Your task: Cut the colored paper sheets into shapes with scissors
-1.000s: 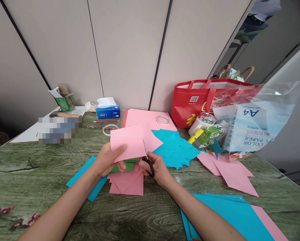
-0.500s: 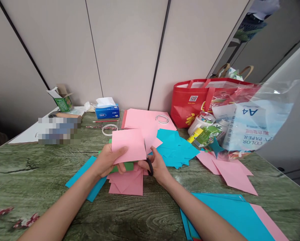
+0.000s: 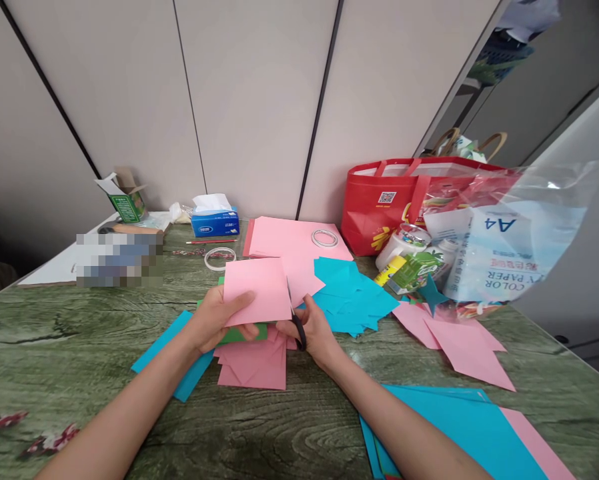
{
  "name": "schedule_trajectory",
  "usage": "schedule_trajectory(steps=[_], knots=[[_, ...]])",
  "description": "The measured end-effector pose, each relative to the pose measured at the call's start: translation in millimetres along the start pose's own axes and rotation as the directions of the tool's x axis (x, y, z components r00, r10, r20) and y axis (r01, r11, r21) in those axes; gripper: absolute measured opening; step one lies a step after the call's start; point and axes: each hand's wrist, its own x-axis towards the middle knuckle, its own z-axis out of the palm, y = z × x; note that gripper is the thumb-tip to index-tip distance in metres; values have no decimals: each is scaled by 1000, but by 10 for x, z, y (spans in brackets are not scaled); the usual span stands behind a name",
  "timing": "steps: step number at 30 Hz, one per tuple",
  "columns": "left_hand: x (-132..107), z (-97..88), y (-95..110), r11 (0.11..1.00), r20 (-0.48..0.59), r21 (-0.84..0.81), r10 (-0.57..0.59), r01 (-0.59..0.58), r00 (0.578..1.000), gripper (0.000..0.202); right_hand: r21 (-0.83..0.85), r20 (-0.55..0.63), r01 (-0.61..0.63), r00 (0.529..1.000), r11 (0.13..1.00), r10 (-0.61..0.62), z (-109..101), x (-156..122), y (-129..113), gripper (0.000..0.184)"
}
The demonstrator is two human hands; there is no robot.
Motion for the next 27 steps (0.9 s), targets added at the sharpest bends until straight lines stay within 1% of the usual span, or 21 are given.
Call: schedule_trajectory(steps=[1,2,3,4,5,6,7,8,9,10,11,14,16,18,19,20,22,24,25,27], knots=[[13,0,-5,999,-23,16,53,-52,998,38,-11,-9,11,1000,1000,-12,1,0,-8,67],[30,-1,-12,993,-55,38,117,-115,992,49,-25,-17,30,999,999,-30,2,0,-17,69],[49,-6,-19,980,-96,69,195,-189,976,63,-41,-18,52,998,998,-53,4,0,-27,72],[66,-12,-24,957,-135,113,283,-269,950,77,-58,-14,78,997,995,-79,7,-1,-36,74],[80,-19,-26,922,-165,173,374,-347,912,89,-72,-5,108,994,992,-108,10,-2,-43,75],[87,-25,-23,873,-181,247,468,-421,865,96,-80,5,140,990,987,-140,13,-4,-47,76],[86,-30,-15,809,-179,329,560,-487,809,98,-84,15,172,985,982,-172,15,-7,-47,75],[77,-31,-3,739,-159,421,631,-526,760,95,-85,23,201,980,976,-200,16,-10,-43,74],[62,-30,10,685,-125,487,668,-542,733,89,-92,26,226,974,970,-224,14,-13,-35,73],[43,-26,24,655,-86,524,677,-545,731,81,-115,27,242,970,963,-241,11,-17,-23,70],[23,-22,35,649,-64,528,674,-549,736,74,-163,31,248,969,955,-246,5,-22,-9,66],[-19,-22,46,693,-35,467,636,-550,771,56,-398,78,222,975,890,-209,-19,-45,33,51],[-26,-38,41,715,-58,460,616,-526,786,41,-497,127,215,976,841,-174,-29,-66,44,46],[-23,-59,39,735,-99,481,587,-478,804,22,-525,168,230,972,820,-165,-29,-86,33,46],[-19,-67,39,752,-122,484,564,-447,816,17,-533,186,240,969,811,-164,-25,-94,20,45],[-15,-71,41,776,-144,471,538,-421,831,20,-543,203,251,965,801,-165,-18,-100,3,42],[-5,-66,51,847,-198,370,473,-382,858,30,-551,240,274,957,788,-165,-3,-104,-35,34],[6,-50,71,924,-279,170,380,-344,882,28,-523,248,292,951,801,-185,11,-97,-61,34],[12,-40,85,945,-315,53,323,-323,892,24,-498,227,295,952,815,-206,16,-88,-65,36],[22,-25,112,945,-360,-142,226,-293,905,25,-436,146,284,959,854,-245,20,-61,-58,43]])
